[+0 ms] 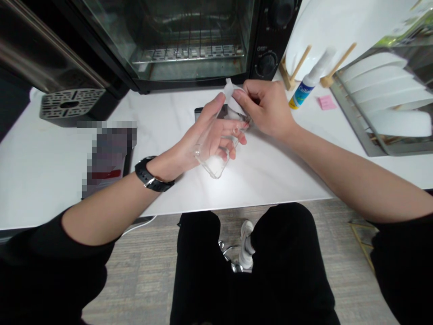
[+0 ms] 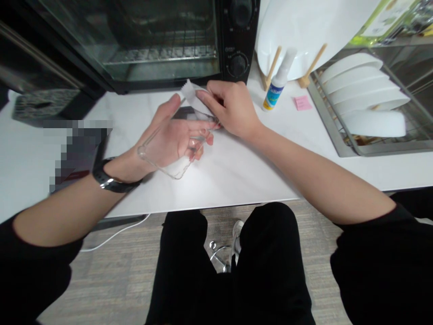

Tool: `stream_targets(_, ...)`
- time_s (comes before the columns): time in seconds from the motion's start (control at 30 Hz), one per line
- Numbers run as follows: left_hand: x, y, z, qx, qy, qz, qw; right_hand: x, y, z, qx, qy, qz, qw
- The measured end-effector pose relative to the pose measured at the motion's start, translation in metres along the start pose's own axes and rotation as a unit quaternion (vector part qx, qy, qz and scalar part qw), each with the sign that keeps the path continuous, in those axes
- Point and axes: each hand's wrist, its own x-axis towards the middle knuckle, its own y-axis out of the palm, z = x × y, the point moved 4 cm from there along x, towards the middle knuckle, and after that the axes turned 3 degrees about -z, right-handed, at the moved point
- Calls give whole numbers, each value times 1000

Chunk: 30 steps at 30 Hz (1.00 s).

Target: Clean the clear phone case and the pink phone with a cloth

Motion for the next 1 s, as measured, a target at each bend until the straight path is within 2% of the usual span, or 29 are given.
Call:
stream_targets(0.13,3,-3,1,5,12,-24,1000,-1,5,-5,84,39,35,995)
stream_targets(0.27,3,-1,-2,15,8,-17,1000,-2,2,-9,49,65,4,997)
stream_targets(0.33,3,-1,-3,10,5,-15,1000,-2,1,-7,38,61,-4,997)
stream_targets(0.43,3,-2,-2,-3,16,-26,1000,-1,6,-5,80,44,22,996)
stream_targets(0.53,3,-2,0,-11,20,-4,1000,-1,7,-6,115,37,32,992)
stream_targets(0.63,4,-4,1,-25,0,31,999,-1,4,-9,55,22,-7,998)
stream_targets(0.7,5,-6,1,-33,-4,37,999,-2,3,-8,21,8,-26,999)
stream_targets(0.8,5,-6,1,-28,5,47,998,-5,5,-3,26,-26,-31,999)
stream_targets(0.9,2,2,0,-10,5,70,998,-7,4,8,31,-102,-41,993)
stream_targets(1.0,1,4,2,-2,24,64,998,-9,2,21,-1,-202,-21,979)
